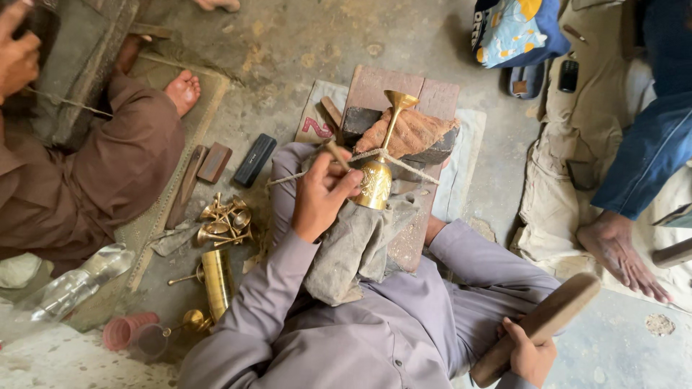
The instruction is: The person sits on the floor and uses a wooden mallet to repeatedly strike a brass candlestick held against a wooden block. They adjust the candlestick's position occasionally to work on different areas of the stem and base.
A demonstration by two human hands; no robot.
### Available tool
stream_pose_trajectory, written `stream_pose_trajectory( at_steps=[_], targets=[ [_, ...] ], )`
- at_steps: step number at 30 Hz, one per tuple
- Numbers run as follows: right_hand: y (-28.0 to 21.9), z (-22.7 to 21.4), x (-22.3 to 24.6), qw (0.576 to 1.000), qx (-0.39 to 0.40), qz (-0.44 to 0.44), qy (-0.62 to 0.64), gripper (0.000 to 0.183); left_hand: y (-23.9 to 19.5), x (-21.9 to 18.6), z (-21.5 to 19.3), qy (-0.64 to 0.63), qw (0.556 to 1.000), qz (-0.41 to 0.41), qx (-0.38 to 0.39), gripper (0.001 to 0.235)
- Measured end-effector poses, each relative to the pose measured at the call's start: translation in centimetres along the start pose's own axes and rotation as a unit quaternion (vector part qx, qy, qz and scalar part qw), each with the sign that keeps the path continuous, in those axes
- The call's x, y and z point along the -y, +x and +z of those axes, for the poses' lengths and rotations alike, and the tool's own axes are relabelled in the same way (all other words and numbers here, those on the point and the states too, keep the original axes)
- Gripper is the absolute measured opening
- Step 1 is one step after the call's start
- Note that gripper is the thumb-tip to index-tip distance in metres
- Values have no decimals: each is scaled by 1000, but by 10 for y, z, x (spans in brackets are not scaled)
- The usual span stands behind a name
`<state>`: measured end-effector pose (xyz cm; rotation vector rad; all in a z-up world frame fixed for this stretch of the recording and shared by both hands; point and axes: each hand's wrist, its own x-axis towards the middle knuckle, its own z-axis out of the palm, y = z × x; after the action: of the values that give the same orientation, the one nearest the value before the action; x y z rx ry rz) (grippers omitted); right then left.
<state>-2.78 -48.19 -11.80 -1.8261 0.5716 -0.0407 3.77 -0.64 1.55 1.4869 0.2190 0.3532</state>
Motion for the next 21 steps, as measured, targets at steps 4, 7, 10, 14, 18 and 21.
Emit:
stream_pose_trajectory(
  at_steps=[4, 7, 10, 14, 18, 21],
  targets=[
    [11, 16, 38, 984, 9, -1, -179, 40, 24, -16, 19, 84, 995, 43, 6, 32],
    [20, 36, 94, 977, 63, -49, -198, 46, 28, -25, 25, 155, 987, 45, 22, 31],
    [21, 64, 164, 967, 95, -147, -183, 47, 32, -32, 24, 223, 972, 69, 35, 33],
    [23, 105, 268, 932, 158, -259, -199, 44, 37, -38, 26, 251, 964, 72, 54, 37],
    [13, 139, 356, 708, 45, -583, -397, 47, 35, -39, 28, 255, 962, 87, 48, 44],
    [-1, 161, 393, 699, 87, -637, -311, 48, 33, -39, 28, 275, 955, 106, 38, 40]
  ],
)
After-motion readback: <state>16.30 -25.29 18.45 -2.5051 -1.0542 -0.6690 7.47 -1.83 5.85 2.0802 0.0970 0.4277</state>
